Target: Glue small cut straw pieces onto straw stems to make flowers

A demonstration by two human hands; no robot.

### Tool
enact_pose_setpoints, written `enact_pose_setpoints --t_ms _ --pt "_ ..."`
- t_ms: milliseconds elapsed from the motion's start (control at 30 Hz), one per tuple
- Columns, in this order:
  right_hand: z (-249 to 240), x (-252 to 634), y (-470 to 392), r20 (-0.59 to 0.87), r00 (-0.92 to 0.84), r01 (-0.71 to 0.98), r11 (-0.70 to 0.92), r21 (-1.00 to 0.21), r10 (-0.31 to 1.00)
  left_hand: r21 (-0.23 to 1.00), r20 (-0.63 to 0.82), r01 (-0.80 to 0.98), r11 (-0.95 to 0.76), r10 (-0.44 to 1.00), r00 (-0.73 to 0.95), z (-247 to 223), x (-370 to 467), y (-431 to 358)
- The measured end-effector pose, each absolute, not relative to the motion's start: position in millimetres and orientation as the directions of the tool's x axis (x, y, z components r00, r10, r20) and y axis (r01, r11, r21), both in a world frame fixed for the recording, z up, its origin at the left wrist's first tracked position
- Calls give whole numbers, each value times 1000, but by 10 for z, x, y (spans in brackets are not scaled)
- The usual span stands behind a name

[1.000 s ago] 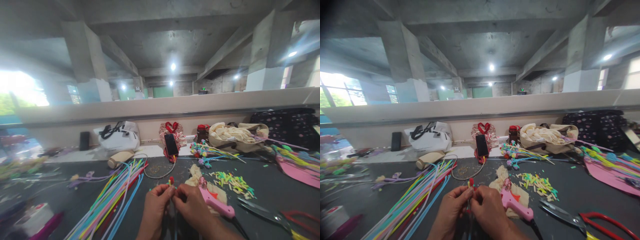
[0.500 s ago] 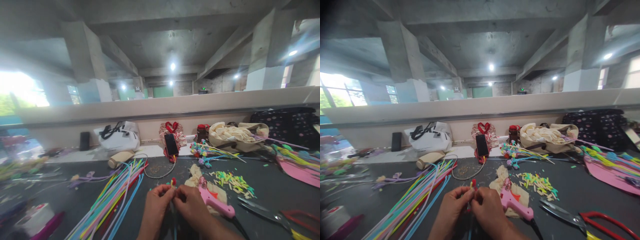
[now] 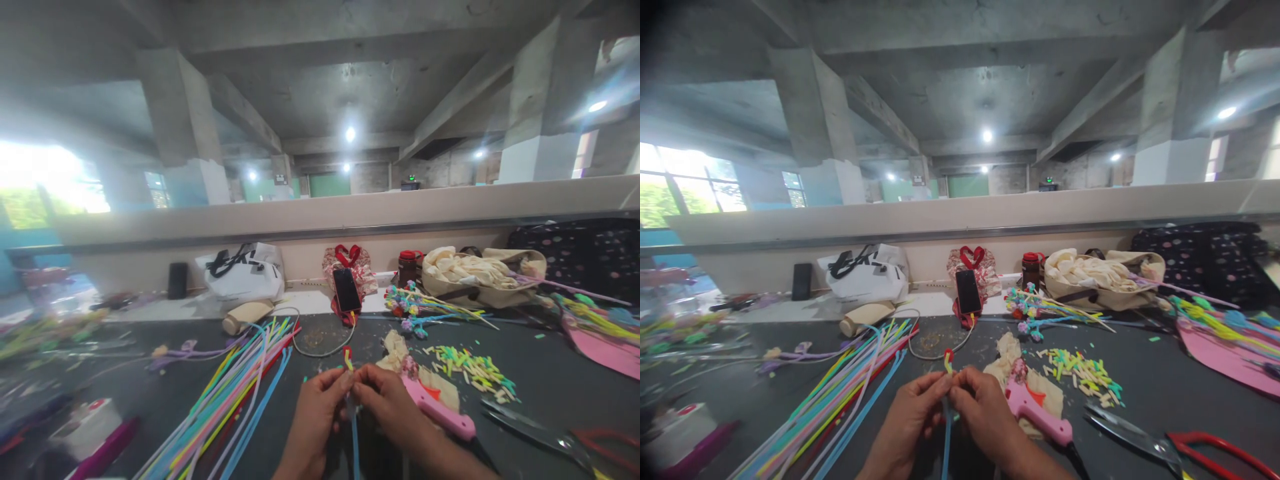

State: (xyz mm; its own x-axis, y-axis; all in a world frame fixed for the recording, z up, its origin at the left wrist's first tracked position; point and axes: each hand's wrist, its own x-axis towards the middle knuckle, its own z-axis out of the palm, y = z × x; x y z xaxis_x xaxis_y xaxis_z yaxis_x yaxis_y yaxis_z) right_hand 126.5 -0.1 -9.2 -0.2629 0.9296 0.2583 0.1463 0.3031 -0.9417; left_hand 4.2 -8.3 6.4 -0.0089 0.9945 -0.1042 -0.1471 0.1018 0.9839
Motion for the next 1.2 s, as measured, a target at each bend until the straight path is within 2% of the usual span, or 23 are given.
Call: enact_pose_setpoints --t_ms 267,433,567,933,1067,1200 --pt "-56 1319 72 213 -240 152 254 -955 947 997 -23 -81 14 994 -108 95 38 -99" --pt "36 1396 157 143 -69 72 148 -986 987 983 82 177 -42 970 -230 145 44 -103" --pt "58 1373 118 171 -88 60 177 -982 981 919 179 387 -79 957 -230 164 64 -116" --pt "8 1323 110 159 -28 165 161 -973 987 833 348 512 -209 918 -192 139 98 -149" --pt "3 1319 94 196 -26 206 197 -959 980 831 347 517 -205 917 -194 165 120 -181" --pt "-24 1336 96 252 -57 253 258 -932 966 852 215 509 -121 968 -129 144 92 -162"
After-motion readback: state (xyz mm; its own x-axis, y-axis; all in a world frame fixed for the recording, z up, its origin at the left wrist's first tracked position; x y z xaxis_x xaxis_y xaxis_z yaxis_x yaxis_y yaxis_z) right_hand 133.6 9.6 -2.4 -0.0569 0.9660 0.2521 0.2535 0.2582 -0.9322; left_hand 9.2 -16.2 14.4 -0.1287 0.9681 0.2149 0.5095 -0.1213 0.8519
